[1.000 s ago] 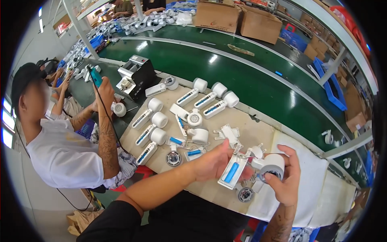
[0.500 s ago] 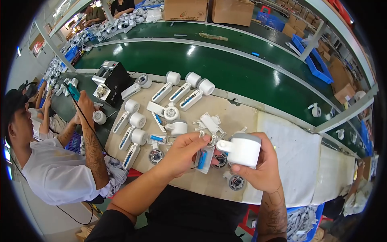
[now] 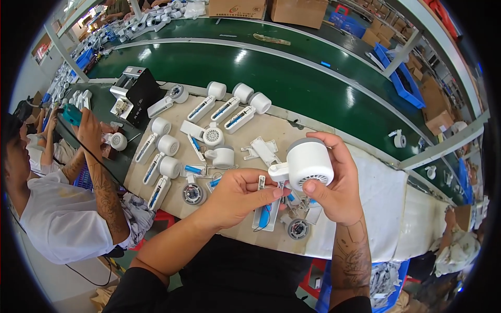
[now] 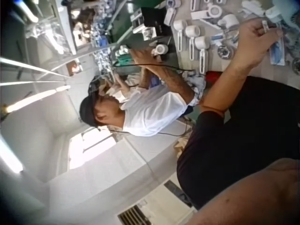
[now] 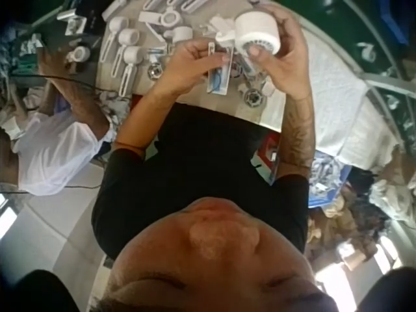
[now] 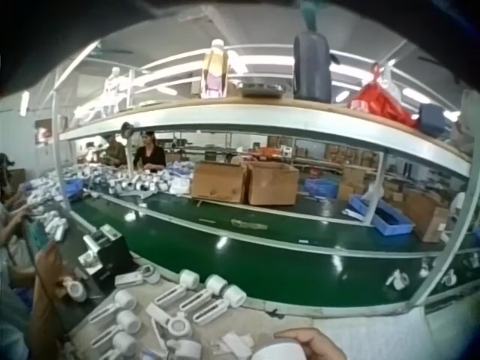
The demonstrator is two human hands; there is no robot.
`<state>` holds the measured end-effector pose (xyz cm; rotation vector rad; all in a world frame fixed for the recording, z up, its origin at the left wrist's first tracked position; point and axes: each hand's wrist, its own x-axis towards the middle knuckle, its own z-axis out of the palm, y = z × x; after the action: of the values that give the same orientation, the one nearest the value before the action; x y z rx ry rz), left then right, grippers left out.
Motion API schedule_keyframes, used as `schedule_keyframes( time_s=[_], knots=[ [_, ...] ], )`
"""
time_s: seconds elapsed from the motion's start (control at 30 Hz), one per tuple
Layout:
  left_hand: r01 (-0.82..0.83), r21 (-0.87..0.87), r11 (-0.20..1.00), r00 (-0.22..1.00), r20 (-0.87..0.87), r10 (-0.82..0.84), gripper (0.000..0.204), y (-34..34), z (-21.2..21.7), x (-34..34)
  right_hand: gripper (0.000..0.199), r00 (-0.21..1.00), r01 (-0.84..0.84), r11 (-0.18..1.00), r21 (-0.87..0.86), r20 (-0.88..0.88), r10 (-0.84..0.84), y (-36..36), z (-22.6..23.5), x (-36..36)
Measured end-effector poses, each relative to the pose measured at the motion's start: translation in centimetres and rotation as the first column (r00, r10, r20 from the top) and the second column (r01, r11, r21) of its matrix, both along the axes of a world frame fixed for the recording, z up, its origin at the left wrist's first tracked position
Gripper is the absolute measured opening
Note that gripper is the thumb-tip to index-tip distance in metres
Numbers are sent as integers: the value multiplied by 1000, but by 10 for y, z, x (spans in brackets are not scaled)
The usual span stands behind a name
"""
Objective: The person assembles small handheld fans by snapping together various plastic components, fan motors, and battery covers by hand.
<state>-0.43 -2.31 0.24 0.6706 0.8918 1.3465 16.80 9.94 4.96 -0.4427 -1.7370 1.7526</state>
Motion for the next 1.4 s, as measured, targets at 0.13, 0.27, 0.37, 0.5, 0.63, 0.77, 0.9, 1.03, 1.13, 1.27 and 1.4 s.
schedule_keyframes(
  time_s=[0.13,0.27,0.37,0.5,0.63,0.77,0.9,1.03,1.13,1.27,1.4],
  knots=[
    [-3,-34,999,1000,-10,3,22,-1,1,0,72,1000,-17,1000,-12,14,18,2,1,3],
    [6,-27,1000,999,-35,-7,21,1,1,6,68,998,-23,1000,-16,51,23,6,8,10],
    [42,-35,998,999,-31,-43,22,-1,1,11,62,987,-78,996,-39,141,83,11,17,12],
    [152,-43,987,984,-83,-156,24,-2,3,14,58,874,-260,945,-200,366,318,25,29,9],
    [171,-20,985,979,-105,-172,27,-6,-2,16,57,698,-423,866,-267,514,499,43,31,-6],
    [86,-29,996,995,-51,-87,26,-5,-8,11,52,741,-412,886,-214,488,462,42,24,-16],
    [-17,-44,999,998,59,20,28,-13,-13,-7,37,886,-215,970,-112,396,242,53,12,-12],
    [-195,-15,981,981,4,195,27,-22,-21,-31,19,861,38,863,504,421,-284,102,-46,23],
    [-291,-5,957,936,-208,283,34,-40,-26,-51,11,771,-77,833,548,563,-299,100,-77,25],
    [-346,-68,936,911,-265,317,29,-65,-24,-61,13,770,-49,767,639,513,-379,75,-96,-27],
    [-343,-75,936,908,-284,309,29,-67,-40,-57,42,708,-187,643,742,556,-436,49,-121,-83]
  ],
)
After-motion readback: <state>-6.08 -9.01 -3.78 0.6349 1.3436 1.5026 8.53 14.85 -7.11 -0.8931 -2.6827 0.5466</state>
